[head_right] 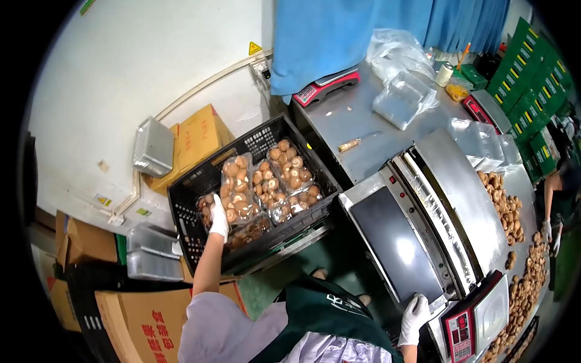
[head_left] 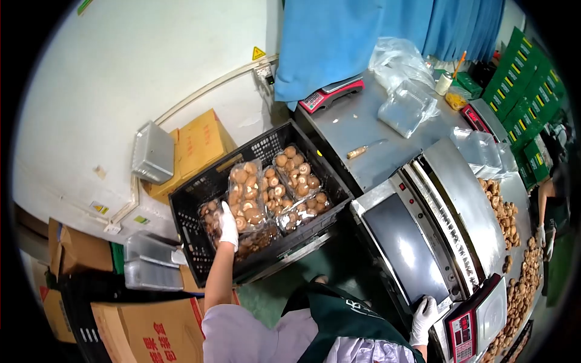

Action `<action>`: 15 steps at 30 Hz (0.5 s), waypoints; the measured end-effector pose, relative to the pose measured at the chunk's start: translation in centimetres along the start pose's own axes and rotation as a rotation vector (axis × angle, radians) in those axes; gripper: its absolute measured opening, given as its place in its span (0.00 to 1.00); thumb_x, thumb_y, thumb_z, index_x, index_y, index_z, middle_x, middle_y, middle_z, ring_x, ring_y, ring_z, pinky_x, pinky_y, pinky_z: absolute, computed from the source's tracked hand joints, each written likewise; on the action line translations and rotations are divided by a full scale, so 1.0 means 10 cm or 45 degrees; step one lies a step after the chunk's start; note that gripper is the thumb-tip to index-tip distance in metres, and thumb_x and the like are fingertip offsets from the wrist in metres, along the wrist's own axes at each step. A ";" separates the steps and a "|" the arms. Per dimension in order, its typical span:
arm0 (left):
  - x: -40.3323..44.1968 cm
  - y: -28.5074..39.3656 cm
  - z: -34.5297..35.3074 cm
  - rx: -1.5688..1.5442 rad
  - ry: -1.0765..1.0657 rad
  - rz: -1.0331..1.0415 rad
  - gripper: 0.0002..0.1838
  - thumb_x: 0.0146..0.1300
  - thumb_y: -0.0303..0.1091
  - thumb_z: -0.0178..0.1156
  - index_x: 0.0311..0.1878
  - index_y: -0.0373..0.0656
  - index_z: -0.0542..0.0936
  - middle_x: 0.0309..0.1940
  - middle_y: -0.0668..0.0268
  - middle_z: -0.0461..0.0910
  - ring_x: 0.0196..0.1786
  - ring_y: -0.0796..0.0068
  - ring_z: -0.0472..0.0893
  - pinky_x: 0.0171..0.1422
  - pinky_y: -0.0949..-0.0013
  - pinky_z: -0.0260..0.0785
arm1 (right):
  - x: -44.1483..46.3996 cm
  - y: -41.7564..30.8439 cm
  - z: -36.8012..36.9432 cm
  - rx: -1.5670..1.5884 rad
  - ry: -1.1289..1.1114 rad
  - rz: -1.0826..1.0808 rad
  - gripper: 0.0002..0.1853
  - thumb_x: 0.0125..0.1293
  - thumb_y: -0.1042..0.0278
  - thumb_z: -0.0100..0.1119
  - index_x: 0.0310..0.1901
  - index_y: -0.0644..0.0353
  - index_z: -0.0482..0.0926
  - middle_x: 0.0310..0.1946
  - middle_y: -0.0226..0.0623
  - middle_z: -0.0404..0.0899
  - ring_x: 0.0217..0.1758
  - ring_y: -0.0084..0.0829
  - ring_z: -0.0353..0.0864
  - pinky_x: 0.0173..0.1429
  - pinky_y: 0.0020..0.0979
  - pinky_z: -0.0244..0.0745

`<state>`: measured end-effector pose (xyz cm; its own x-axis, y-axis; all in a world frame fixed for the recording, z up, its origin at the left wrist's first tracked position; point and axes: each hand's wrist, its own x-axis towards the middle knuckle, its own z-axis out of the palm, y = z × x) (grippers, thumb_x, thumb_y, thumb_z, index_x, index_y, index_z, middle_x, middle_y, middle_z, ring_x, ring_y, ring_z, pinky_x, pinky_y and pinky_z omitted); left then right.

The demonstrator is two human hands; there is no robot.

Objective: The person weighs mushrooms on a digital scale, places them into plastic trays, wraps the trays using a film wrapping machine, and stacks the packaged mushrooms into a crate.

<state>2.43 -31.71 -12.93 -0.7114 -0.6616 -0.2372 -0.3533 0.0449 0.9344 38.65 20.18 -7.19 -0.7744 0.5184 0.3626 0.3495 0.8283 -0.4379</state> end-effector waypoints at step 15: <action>0.23 -0.82 1.36 0.421 -0.353 -0.013 0.37 0.66 0.60 0.47 0.57 0.28 0.71 0.55 0.42 0.73 0.59 0.46 0.72 0.62 0.60 0.63 | -0.15 -0.08 0.18 -0.219 0.296 0.212 0.03 0.61 0.76 0.55 0.37 0.61 0.76 0.30 0.40 0.79 0.32 0.41 0.79 0.38 0.35 0.74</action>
<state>-4.55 -23.36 -24.79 -0.8272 -0.4392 -0.3504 -0.5047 0.3069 0.8069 38.60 18.38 -8.83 -0.5652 0.6678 0.4844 0.5605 0.7417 -0.3684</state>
